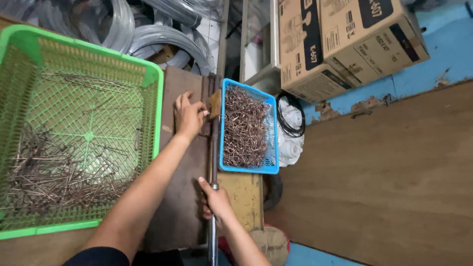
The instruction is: Processing small metal pins using a manual lever tool on a wooden workbench
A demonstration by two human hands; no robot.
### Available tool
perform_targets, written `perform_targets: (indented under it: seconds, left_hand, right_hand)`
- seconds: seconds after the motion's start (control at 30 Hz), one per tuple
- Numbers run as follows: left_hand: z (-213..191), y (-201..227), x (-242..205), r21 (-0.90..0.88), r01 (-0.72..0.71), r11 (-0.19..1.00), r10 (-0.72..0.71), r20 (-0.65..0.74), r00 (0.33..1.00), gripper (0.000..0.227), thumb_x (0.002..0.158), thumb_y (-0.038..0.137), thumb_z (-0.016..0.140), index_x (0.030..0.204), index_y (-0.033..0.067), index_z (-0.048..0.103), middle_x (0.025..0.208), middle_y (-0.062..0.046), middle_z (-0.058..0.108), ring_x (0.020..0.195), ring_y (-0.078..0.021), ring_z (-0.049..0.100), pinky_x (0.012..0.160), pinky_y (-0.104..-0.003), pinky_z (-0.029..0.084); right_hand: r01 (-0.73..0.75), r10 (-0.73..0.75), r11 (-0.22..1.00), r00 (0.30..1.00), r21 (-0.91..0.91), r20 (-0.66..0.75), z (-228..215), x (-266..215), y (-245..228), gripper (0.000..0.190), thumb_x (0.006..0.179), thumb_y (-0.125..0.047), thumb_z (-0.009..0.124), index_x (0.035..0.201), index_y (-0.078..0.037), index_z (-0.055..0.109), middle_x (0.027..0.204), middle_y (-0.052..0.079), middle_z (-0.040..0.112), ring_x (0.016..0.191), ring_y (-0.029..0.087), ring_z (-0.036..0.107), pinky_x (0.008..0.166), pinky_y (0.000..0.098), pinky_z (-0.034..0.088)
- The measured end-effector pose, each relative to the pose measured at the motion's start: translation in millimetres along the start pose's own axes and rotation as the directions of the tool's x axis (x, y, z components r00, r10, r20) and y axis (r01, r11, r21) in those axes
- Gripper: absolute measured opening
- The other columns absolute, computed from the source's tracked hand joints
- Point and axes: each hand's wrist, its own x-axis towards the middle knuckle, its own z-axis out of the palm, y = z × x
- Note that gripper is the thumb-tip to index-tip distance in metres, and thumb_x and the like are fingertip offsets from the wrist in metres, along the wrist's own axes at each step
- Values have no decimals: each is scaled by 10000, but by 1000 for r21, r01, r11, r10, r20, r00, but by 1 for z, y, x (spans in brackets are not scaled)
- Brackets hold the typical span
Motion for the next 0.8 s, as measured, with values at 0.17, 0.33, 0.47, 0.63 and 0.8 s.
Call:
perform_targets:
  seconds: [0.17, 0.33, 0.47, 0.63, 0.8]
  left_hand:
    - [-19, 21, -2, 151, 25, 988, -39, 95, 995, 64, 830, 261, 804, 853, 254, 745, 1510, -88, 441, 1467, -398, 263, 1132, -632, 202]
    - [-29, 28, 0, 246, 27, 969, -76, 191, 979, 87, 883, 275, 789, 944, 220, 759, 1525, -67, 405, 1516, -392, 180, 1183, -683, 88]
    - [-30, 32, 7, 284, -42, 958, -7, 168, 986, 136, 867, 279, 806, 957, 186, 761, 1507, -87, 441, 1513, -404, 199, 1168, -712, 78]
    - [-43, 41, 4, 297, -162, 941, 119, 157, 980, 136, 828, 253, 817, 912, 155, 772, 1494, -107, 484, 1519, -414, 229, 1166, -724, 101]
    - [-48, 49, 6, 292, -204, 934, 166, 150, 975, 97, 833, 185, 810, 896, 119, 779, 1523, -153, 487, 1531, -439, 214, 1170, -746, 87]
  right_hand:
    - [-54, 43, 992, 994, -110, -99, -6, 24, 15, 450, 966, -430, 733, 811, -93, 478, 555, 67, 481, 323, 139, 402, 278, 309, 306]
    - [-82, 72, 985, 995, -154, -67, -14, 49, 28, 414, 938, -409, 753, 853, -36, 592, 575, 81, 544, 326, 152, 493, 267, 342, 395]
    - [-27, -26, 972, 975, -231, -221, 1, 55, 30, 422, 906, -409, 772, 789, -36, 613, 541, 116, 551, 310, 200, 511, 271, 370, 404]
    - [-65, -92, 881, 949, -469, -303, 12, 21, 7, 516, 846, -487, 799, 878, 26, 750, 800, 222, 723, 799, 347, 753, 669, 478, 569]
    - [-66, -132, 857, 930, -510, -343, 6, 45, 23, 393, 843, -359, 739, 895, 29, 768, 794, 219, 739, 771, 355, 764, 642, 508, 589]
